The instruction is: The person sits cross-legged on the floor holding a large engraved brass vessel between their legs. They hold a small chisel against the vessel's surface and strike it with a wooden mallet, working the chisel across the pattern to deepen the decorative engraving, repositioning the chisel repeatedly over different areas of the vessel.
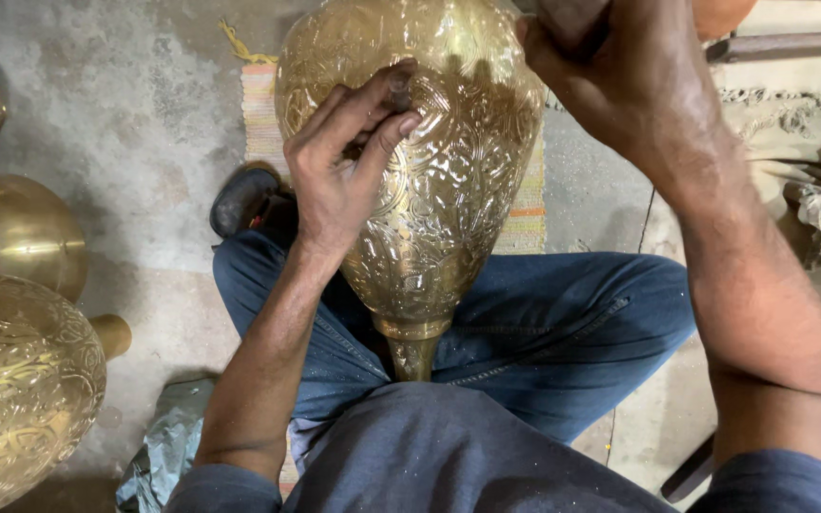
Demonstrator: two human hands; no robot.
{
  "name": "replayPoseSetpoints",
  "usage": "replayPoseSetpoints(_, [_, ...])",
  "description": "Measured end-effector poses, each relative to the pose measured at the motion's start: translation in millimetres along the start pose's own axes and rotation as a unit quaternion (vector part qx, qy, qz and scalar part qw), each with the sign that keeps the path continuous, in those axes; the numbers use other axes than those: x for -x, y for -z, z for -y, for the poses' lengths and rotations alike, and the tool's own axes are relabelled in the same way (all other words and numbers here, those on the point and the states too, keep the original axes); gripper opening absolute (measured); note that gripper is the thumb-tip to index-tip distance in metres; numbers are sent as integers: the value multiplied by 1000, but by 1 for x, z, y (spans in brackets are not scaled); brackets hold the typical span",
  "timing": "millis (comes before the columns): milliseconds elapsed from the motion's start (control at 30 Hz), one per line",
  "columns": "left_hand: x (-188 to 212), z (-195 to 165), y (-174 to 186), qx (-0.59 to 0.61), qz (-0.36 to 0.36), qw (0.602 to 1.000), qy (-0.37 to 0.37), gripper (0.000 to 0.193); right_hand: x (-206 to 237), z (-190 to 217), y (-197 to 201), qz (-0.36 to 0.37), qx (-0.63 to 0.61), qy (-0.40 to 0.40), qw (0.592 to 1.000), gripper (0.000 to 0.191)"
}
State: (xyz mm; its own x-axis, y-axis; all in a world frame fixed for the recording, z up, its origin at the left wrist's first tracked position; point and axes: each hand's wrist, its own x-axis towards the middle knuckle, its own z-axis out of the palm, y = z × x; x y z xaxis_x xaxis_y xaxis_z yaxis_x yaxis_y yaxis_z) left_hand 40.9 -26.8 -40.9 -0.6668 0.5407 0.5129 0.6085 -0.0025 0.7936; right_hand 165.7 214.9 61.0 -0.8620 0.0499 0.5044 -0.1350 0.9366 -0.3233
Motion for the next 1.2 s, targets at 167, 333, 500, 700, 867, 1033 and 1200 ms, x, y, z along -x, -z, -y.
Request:
replayPoseSetpoints(167, [-2,2,0,37,3,999,-26,32,4,-1,3,2,89,58,994,29])
replayPoseSetpoints(333, [-3,-3,4,-6,15,1000,13,31,4,3,6,22,127,31,991,30])
replayPoseSetpoints(500, [-4,-8,4,7,17,1000,12,32,2,9,7,46,43,-47,997,23])
replayPoseSetpoints(700, [-7,-12,6,3,24,1000,-6,33,-1,13,7,-3,25,21,999,27])
replayPoseSetpoints(867, [-5,-5,5,-15,34,999,-4,34,-2,14,7,9,34,9,999,35])
replayPoseSetpoints(1033, [-8,0,7,31,10,999,3,21,18,5,-5,-1,228,42,973,33])
replayPoseSetpoints(1200, [-31,-4,30,149,-37,988,18,27,46,-16,-41,-4,86,-173,981,30])
